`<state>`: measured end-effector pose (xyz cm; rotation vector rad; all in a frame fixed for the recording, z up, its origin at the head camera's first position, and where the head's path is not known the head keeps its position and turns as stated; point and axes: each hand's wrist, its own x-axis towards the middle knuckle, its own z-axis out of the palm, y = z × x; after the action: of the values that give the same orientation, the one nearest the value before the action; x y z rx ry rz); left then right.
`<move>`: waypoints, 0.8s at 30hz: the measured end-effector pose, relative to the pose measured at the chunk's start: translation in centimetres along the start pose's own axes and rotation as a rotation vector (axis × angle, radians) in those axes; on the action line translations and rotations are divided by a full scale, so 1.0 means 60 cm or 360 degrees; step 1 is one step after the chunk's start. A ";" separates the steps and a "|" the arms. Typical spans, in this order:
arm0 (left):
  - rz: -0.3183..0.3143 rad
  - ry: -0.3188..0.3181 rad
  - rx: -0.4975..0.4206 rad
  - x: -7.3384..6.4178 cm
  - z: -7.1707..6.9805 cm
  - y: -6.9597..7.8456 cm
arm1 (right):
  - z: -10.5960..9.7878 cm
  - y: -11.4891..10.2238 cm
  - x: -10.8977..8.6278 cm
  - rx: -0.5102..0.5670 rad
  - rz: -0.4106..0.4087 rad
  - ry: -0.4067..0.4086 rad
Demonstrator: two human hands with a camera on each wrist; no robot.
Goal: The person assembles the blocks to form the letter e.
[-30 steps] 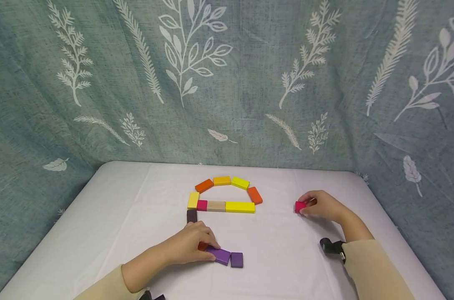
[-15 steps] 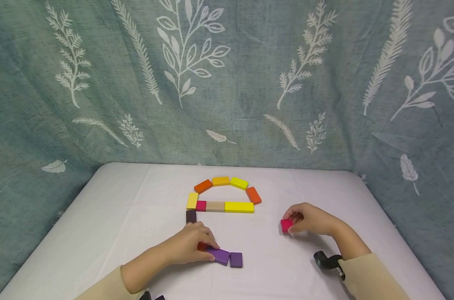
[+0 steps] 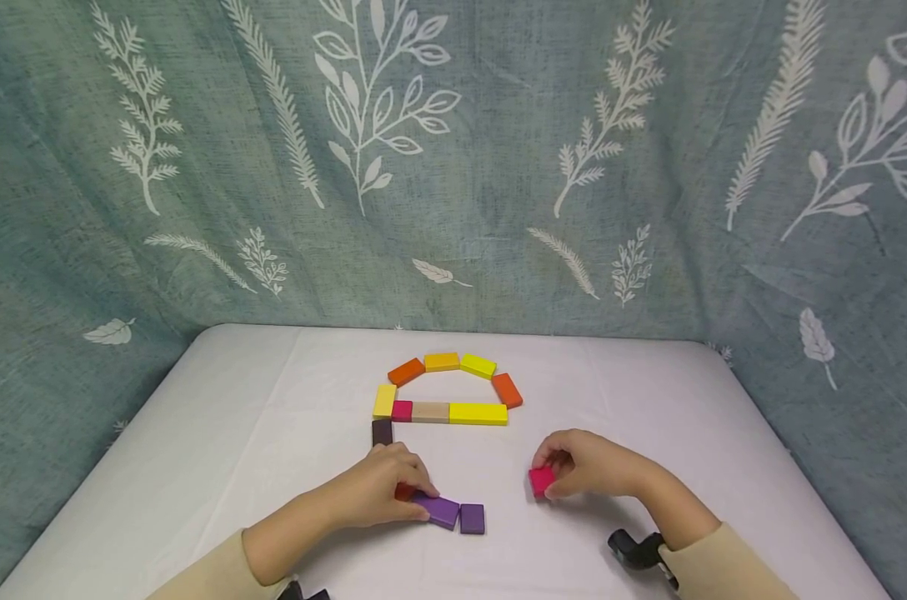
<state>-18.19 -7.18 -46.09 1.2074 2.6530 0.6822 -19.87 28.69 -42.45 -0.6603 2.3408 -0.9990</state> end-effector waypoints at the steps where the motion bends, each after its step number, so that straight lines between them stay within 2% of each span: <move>1: 0.0000 -0.0001 -0.0001 0.000 0.000 0.000 | 0.005 -0.003 0.001 -0.0006 -0.0008 -0.0006; 9: -0.0020 -0.0011 -0.0004 0.000 -0.001 0.002 | 0.041 -0.026 0.014 -0.0076 -0.0026 -0.0025; 17: -0.0033 -0.0020 -0.0020 -0.001 -0.004 0.005 | 0.060 -0.049 0.020 -0.0093 -0.0041 -0.0060; 24: -0.0029 -0.0009 -0.0017 0.000 -0.001 0.003 | 0.073 -0.055 0.033 -0.0166 -0.0068 -0.0096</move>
<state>-18.10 -7.10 -45.96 1.1791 2.6487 0.6884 -17.87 23.21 -43.10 -0.7732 2.3475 -0.8674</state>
